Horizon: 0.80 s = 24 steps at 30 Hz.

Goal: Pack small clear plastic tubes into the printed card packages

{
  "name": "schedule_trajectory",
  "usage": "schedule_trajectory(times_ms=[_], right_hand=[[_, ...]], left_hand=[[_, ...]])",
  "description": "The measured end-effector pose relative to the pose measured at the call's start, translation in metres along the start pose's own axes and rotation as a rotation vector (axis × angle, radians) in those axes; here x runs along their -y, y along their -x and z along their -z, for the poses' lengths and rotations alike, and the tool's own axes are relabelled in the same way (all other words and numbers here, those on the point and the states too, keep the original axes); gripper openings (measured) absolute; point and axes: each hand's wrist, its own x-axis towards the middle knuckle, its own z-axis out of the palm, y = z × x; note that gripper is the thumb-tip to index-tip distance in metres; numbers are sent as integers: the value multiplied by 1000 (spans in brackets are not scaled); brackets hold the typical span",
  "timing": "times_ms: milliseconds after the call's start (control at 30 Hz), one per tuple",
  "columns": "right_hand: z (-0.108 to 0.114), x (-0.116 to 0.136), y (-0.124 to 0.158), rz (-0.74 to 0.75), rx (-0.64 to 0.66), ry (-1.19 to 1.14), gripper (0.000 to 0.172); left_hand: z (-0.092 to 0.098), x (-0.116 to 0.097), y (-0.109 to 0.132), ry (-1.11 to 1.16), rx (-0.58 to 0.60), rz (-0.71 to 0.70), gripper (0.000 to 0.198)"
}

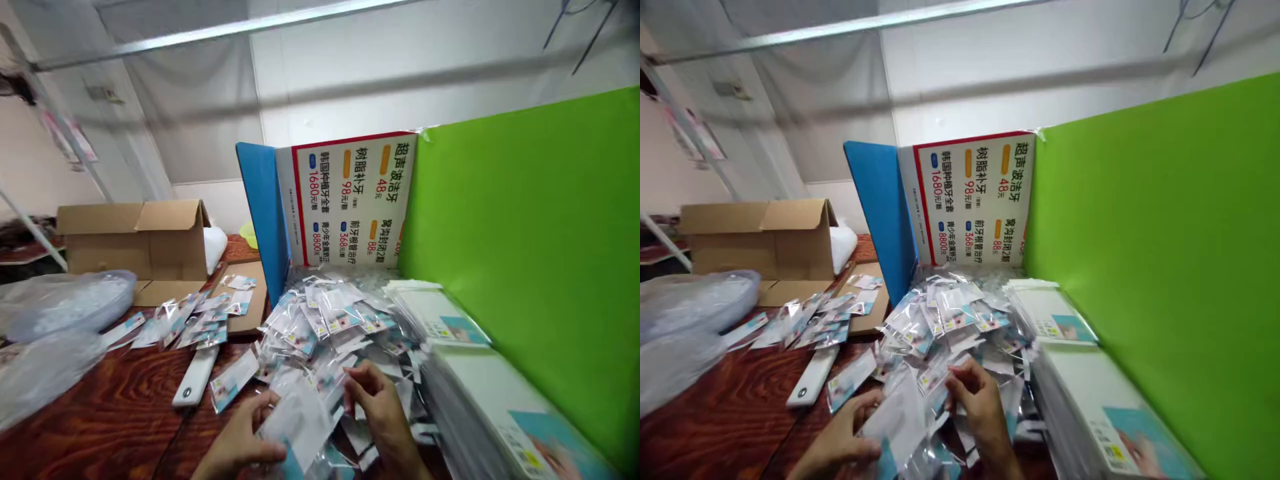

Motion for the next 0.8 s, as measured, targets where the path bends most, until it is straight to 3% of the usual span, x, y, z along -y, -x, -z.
schedule_trajectory(times_ms=[200,467,633,700,800], right_hand=[[15,-4,4,37,-63,1,40],[29,-16,10,45,144,116,33],[25,-3,16,-120,464,188,37],[21,-4,19,-178,475,194,38],[21,-13,23,-233,390,181,43]], left_hand=[[-11,18,-15,40,101,-4,69],[-25,17,-22,102,17,-14,67],[-26,13,-17,-6,40,28,68],[-28,10,-14,-101,84,70,71],[-30,9,-12,-215,105,82,72]])
